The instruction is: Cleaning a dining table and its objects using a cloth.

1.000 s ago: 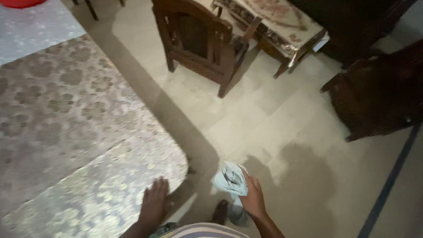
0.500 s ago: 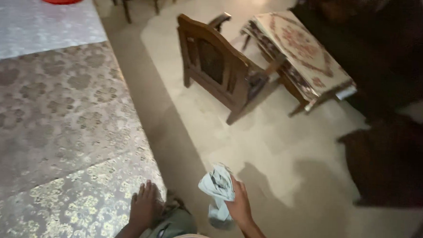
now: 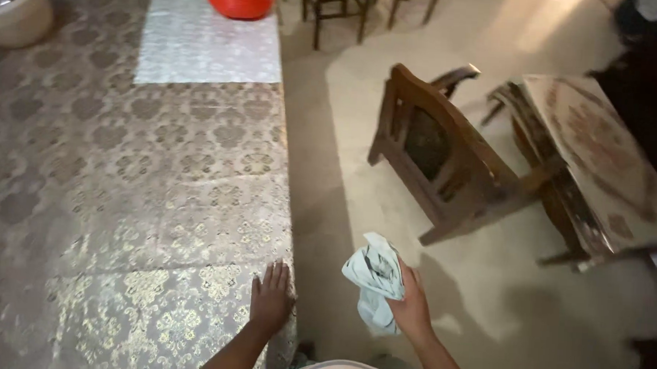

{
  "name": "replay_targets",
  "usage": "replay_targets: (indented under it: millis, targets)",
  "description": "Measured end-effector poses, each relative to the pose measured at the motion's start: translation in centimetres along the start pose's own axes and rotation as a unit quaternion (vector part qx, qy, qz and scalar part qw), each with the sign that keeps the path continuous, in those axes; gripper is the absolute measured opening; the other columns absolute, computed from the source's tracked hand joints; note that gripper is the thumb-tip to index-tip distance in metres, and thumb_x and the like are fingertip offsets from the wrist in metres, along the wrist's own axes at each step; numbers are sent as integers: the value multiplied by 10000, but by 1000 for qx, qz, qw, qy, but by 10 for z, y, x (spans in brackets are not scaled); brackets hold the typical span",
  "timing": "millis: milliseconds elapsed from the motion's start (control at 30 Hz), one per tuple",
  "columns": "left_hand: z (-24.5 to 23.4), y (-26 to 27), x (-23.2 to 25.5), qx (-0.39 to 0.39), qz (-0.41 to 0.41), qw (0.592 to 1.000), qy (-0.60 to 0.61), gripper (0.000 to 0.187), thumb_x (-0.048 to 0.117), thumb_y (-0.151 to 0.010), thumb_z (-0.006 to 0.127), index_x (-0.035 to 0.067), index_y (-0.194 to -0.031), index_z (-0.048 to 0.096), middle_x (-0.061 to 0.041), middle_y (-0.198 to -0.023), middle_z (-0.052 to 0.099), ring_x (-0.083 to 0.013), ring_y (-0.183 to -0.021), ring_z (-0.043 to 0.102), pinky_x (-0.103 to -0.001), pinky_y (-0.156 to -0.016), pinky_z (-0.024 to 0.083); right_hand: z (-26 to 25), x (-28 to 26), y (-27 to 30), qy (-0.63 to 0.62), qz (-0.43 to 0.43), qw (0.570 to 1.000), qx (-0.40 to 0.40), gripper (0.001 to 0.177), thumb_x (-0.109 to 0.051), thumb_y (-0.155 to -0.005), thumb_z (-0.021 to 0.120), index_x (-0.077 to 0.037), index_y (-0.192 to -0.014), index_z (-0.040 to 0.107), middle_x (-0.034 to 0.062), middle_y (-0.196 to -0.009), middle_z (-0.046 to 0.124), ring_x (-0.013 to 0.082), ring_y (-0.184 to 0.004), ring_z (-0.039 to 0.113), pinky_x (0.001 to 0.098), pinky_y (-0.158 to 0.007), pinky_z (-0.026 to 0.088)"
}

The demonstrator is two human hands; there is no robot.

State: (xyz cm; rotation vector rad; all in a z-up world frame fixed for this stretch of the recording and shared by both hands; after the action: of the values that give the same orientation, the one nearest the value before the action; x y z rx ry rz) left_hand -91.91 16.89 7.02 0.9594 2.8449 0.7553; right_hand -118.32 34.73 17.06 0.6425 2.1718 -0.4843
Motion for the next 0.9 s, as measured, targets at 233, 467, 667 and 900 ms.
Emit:
replay_targets:
  millis: [233,467,667,900]
  targets:
    - [-4,7,4,50,-2,998,39,821,519,-1047,424,91,-1625,26,-94,-1715,-44,-297,-1564,-32,-590,-1226,58,24,0,-94,25,-34,996,-82,804,-5,-759,750,-149,-1507,492,128,-1253,631,300,-1199,603,397,-1029,483]
    - [0,-28,31,121,-80,987,63,651,491,-1013,484,67,-1490,355,-163,-1604,303,-357,-1452,261,-583,-1141,242,24,25,-235,8,-100,976,-192,807,-33,-767,784,-94,-1505,464,175,-1308,558,327,-1228,539,420,-1014,444]
    - [-110,-67,73,120,-252,945,173,571,493,-861,641,128,-1294,571,-98,-1265,563,-304,-1209,515,-494,-1046,399,-1,-21,-376,-99,-123,959,-234,393,-92,-859,716,-26,-1245,682,108,-1093,781,281,-1036,713,378,-932,555]
    - [-126,-126,73,137,-348,892,253,586,570,-889,651,176,-1314,563,-136,-1379,476,-355,-1316,439,-515,-1043,379,30,-22,-484,-22,-253,962,-96,587,18,-734,739,43,-1303,596,207,-1152,665,350,-1077,623,433,-956,477]
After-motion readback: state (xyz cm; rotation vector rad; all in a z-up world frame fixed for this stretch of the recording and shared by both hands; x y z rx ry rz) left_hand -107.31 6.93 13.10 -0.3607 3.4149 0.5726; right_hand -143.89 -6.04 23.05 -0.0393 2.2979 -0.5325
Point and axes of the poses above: each hand's wrist, its own y-axis away from the middle knuckle, its own z-axis out of the palm, x = y × z, the point moved 1 cm from there along -y, towards the middle knuckle
